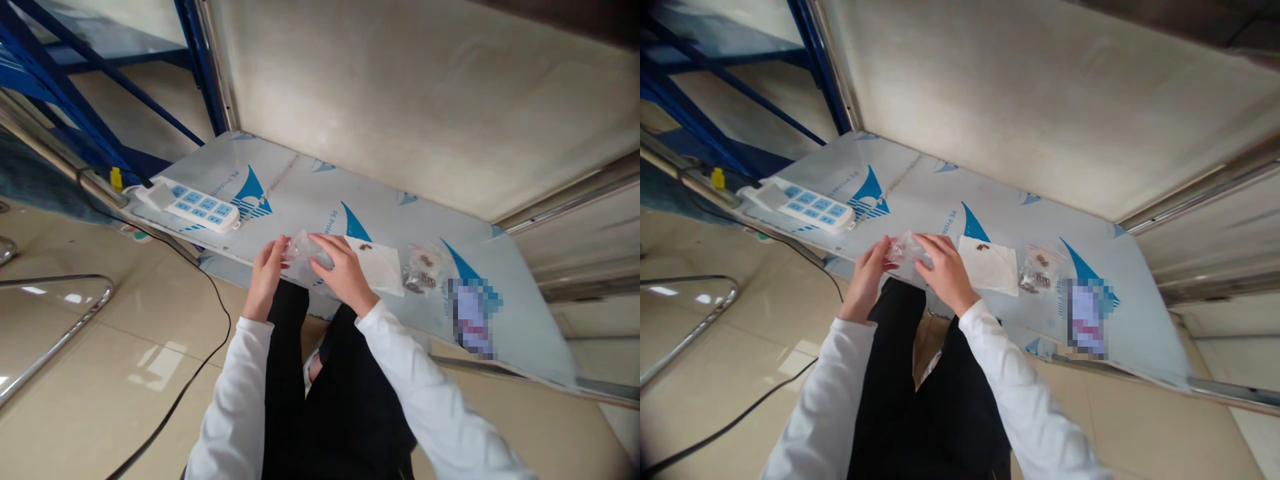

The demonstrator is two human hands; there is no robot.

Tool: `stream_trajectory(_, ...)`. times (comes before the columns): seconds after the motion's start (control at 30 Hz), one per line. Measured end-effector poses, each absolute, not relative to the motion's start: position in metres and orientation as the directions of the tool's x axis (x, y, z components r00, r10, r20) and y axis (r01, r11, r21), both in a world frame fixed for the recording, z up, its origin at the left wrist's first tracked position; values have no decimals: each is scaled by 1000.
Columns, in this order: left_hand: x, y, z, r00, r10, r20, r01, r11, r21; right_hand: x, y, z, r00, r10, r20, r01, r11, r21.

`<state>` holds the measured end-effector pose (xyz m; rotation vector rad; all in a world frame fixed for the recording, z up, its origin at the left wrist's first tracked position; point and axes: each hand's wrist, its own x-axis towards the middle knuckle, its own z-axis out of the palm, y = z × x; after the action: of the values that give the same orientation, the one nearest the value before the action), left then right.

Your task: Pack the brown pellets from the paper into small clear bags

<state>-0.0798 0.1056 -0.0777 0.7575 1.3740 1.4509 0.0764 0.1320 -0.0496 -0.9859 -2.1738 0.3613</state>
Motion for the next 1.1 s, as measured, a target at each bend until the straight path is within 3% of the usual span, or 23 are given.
stream_trajectory(0.17,-56,98,-60,85,991,-108,-315,129,940,129,88,-25,-468,735,490,570,675,-468)
stream_trajectory(0.27,-43,92,-48,203,979,-32,-310,95,946,149,75,-20,-457,744,487,598,662,-452)
stream_trajectory(0.4,-32,88,-36,268,963,-17,-279,94,956,168,62,-17,-424,784,454,614,617,-492)
stream_trajectory(0.5,-24,86,-31,301,952,-49,-256,130,958,177,52,-19,-349,842,411,541,539,-646)
stream_trajectory(0.6,-19,83,-30,281,958,-62,-246,134,960,181,45,-26,-134,953,271,299,299,-906)
stream_trajectory(0.67,-16,82,-29,258,964,-64,-223,124,967,182,43,-31,0,996,87,125,86,-988)
stream_trajectory(0.73,-14,82,-28,211,975,-74,-201,117,973,181,41,-33,79,995,-64,27,-66,-997)
stream_trajectory(0.8,-12,82,-28,156,984,-87,-194,117,974,180,39,-32,139,982,-124,-27,-121,-992)
stream_trajectory(0.97,-4,81,-26,86,996,-38,-233,57,971,175,35,-29,253,956,-151,-154,-114,-981)
stream_trajectory(1.1,-5,80,-25,239,968,-80,-196,129,972,172,36,-34,297,944,-146,-236,-75,-969)
